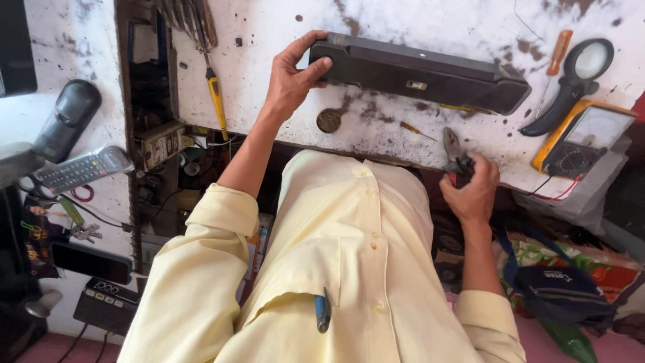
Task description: The person disassembles a black rectangular electronic device on a cluttered workbench, removes small components, and uses pliers to press and adjust parts of the casing. The person repeatedly opens and closes the device while manipulating its edges and internal components.
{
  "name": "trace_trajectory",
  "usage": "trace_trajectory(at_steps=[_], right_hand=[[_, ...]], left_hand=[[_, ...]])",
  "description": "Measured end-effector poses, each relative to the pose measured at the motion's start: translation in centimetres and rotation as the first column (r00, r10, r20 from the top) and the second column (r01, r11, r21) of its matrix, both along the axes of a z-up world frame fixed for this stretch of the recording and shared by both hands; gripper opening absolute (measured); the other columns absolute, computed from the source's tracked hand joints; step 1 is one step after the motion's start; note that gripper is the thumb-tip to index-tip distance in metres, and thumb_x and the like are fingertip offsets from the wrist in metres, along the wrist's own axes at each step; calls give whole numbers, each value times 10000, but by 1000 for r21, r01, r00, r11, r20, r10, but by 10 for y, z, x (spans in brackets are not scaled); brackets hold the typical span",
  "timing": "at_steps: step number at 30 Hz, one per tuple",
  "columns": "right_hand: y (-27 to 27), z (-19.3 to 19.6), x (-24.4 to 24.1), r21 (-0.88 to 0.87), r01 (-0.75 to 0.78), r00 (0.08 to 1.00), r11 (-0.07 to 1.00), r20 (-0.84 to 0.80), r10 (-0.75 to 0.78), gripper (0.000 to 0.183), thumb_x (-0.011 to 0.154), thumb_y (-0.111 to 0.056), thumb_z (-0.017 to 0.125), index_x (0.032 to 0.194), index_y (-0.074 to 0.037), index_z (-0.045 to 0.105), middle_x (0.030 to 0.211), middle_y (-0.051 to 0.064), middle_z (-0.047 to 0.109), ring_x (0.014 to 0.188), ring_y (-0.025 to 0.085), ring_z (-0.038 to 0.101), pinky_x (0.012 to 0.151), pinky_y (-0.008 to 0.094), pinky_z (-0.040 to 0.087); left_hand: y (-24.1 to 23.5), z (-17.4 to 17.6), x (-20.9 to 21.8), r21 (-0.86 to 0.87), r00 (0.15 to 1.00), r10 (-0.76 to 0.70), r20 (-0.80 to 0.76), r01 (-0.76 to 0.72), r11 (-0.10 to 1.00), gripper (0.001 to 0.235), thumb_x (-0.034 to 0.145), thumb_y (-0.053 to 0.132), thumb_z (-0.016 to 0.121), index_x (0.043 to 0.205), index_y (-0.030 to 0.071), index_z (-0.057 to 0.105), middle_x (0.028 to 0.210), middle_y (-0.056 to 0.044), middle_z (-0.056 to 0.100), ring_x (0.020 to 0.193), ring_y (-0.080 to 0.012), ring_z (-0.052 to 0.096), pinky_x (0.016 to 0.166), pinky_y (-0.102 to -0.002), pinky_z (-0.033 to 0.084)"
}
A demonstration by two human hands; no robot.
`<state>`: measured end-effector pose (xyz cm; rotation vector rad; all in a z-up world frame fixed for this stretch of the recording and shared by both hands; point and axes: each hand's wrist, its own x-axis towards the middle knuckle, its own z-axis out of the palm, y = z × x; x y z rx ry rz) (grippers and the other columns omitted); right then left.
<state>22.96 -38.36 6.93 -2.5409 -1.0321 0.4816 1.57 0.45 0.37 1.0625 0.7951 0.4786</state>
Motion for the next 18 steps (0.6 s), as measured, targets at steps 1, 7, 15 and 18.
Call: trace_trajectory(at_steps=[1,7,15,18], right_hand=[[2,7,2,24,-13,1000,1000,-27,14,643,790,-175,839,1353,-31,565,1261,211,564,1187,385,565,1041,476,488],[43,78,-13,68,111,927,992,-368,-79,639,781,-178,809,1348,-50,542,1097,108,656,957,246,668,879,381,540],[206,89,-47,208,-146,921,967,-328,210,565,898,-113,759,1444,-107,615,1142,126,612,923,226,649,796,359,554],[241,92,-57,185,-205,912,961,-321,257,599,882,-116,773,1461,-126,618,1133,147,598,865,212,626,748,351,550]], left_hand=[[0,1,1,10,1000,-4,-13,4,1000,452,946,86,804,1371,145,662,1202,-68,736,925,-154,770,714,-299,706],[-1,7,-1,-3,1000,-2,9,2,1000,465,949,96,808,1387,129,655,1231,-83,736,970,-149,762,776,-298,715],[-2,8,-2,-38,998,13,55,-11,999,458,942,62,788,1373,133,650,1307,-58,707,1030,-161,754,824,-336,661],[1,10,-2,-52,997,10,72,-6,999,454,952,51,782,1380,130,654,1316,-53,703,1075,-166,743,859,-342,657]])
